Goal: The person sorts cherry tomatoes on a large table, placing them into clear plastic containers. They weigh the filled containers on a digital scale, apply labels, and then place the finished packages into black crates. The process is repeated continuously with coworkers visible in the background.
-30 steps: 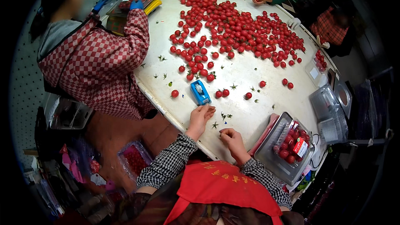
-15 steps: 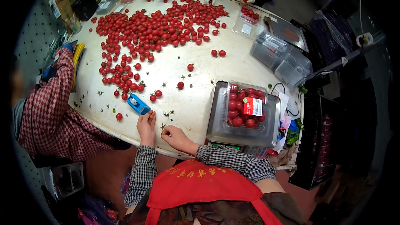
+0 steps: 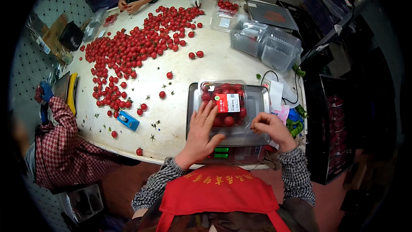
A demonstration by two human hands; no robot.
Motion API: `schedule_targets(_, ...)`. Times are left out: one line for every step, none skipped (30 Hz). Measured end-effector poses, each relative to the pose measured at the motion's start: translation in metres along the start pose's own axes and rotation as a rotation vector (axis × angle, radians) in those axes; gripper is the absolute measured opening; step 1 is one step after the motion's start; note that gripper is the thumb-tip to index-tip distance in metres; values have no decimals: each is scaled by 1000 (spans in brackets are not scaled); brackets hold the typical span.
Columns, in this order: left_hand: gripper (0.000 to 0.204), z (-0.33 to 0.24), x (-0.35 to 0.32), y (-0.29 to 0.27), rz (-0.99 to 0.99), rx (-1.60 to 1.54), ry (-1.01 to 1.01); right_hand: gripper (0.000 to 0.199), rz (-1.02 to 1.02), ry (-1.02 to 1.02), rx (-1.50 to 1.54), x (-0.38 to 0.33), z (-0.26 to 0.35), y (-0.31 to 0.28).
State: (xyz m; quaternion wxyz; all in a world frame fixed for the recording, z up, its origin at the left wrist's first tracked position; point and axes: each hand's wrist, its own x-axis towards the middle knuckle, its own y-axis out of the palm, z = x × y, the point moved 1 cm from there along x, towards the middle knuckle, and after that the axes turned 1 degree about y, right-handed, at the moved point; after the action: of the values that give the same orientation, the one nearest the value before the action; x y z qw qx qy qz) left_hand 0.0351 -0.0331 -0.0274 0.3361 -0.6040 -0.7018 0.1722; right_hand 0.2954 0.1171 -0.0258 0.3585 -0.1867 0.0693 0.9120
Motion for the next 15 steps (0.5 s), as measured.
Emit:
schedule_targets(86, -4, 8, 16, -4, 79, 30, 12, -14, 24, -29, 3, -4, -22)
schedule_targets(86, -8, 14, 32, 5, 128, 28, 13, -10, 28, -53, 8, -13, -41)
schedule_targets(86, -13, 23, 45, 28, 180, 24, 13, -8, 38, -64, 13, -22, -59)
schedule_targets(87, -18, 30, 55, 26, 241, 20, 13, 9, 57, -75, 19, -27, -72)
schedule_targets(88, -23, 37, 63, 21, 300, 15, 12, 28, 76, -88, 26, -31, -83)
schedule_targets(90, -26, 43, 72, 19, 361, 9, 14, 35, 99, -75, 36, -41, -93)
schedule_targets(91, -29, 47, 72, 16, 392, 1, 13, 38, 112, -130, 41, -38, -96)
schedule_targets(93, -30, 51, 72, 11, 423, -7, 13, 40, 125, -185, 46, -33, -96)
schedule_targets(94, -33, 52, 78, -1, 467, -16, 13, 50, 125, -241, 53, -32, -99)
schedule_targets(96, -34, 53, 82, -1, 494, -26, 18, 38, 105, -326, 57, -26, -99)
schedule_targets(96, -36, 54, 84, 3, 527, -33, 19, 24, 79, -402, 63, -27, -100)
schedule_targets(97, -38, 55, 85, 7, 563, -41, 21, 12, 52, -475, 70, -32, -101)
schedule_targets(97, -37, 58, 78, 19, 583, -42, 23, -13, 41, -548, 75, -25, -95)
schedule_targets(97, -35, 60, 70, 21, 598, -43, 25, -32, 78, -698, 82, -18, -89)
schedule_targets(97, -37, 57, 71, 8, 626, -53, 24, -57, 28, -802, 85, -19, -86)
